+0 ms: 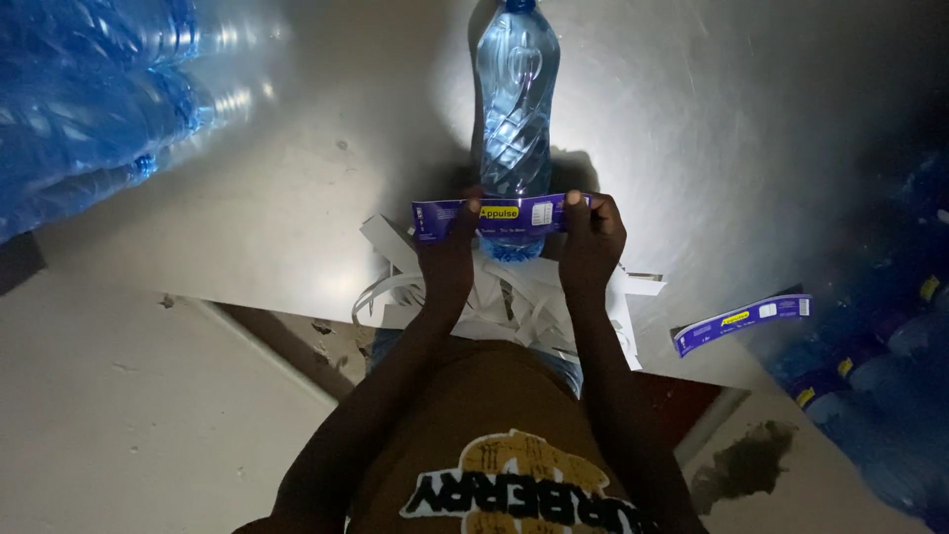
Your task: Manually applying adhesive labels to plastic water bottles at a production workstation.
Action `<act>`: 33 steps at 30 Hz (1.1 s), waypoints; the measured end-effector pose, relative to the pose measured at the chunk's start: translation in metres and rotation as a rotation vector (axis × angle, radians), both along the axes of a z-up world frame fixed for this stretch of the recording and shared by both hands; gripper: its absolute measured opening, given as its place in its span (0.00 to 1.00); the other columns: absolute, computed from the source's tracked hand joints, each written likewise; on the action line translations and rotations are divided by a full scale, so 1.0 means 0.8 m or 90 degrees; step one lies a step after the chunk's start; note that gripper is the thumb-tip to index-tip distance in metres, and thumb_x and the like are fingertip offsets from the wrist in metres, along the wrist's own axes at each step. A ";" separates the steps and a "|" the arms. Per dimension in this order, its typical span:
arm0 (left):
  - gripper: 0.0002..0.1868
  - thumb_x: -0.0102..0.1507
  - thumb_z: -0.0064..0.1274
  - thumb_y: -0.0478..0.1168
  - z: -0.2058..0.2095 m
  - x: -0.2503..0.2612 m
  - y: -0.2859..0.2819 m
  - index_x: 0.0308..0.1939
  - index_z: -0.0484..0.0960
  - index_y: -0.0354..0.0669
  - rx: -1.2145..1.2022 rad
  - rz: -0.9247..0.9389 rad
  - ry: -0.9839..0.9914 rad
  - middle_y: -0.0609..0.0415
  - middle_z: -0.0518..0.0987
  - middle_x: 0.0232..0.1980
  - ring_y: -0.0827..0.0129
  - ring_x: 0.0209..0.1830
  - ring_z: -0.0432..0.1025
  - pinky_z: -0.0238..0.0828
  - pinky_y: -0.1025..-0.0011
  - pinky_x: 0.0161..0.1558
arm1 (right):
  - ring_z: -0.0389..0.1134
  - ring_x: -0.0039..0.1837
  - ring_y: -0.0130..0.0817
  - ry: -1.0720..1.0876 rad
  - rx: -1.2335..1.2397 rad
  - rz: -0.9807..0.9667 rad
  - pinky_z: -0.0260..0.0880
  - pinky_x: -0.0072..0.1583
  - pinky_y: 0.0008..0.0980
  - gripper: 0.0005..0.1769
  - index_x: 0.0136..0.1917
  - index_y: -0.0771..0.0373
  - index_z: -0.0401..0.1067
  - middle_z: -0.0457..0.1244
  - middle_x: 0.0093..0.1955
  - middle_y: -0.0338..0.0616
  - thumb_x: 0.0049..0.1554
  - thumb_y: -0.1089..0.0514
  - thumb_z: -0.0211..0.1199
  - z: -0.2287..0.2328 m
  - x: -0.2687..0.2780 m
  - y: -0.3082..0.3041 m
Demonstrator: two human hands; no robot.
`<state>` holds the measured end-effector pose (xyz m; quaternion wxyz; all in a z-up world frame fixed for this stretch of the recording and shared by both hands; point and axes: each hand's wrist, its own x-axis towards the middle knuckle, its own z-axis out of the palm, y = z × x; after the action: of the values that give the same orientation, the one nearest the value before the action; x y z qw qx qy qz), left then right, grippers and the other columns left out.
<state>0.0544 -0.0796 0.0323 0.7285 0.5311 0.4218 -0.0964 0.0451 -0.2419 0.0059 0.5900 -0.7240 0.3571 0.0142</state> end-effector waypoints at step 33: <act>0.14 0.68 0.71 0.51 -0.001 0.002 0.060 0.50 0.87 0.51 0.191 -0.100 0.073 0.55 0.86 0.43 0.68 0.44 0.80 0.73 0.57 0.50 | 0.69 0.58 0.42 0.075 0.483 0.241 0.77 0.57 0.49 0.53 0.81 0.67 0.54 0.62 0.59 0.49 0.61 0.37 0.81 -0.037 0.124 0.078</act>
<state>0.0556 -0.0314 0.0317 0.6063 0.6586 0.4293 -0.1193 0.1439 -0.1791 -0.0237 0.7801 -0.5063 0.2207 0.2938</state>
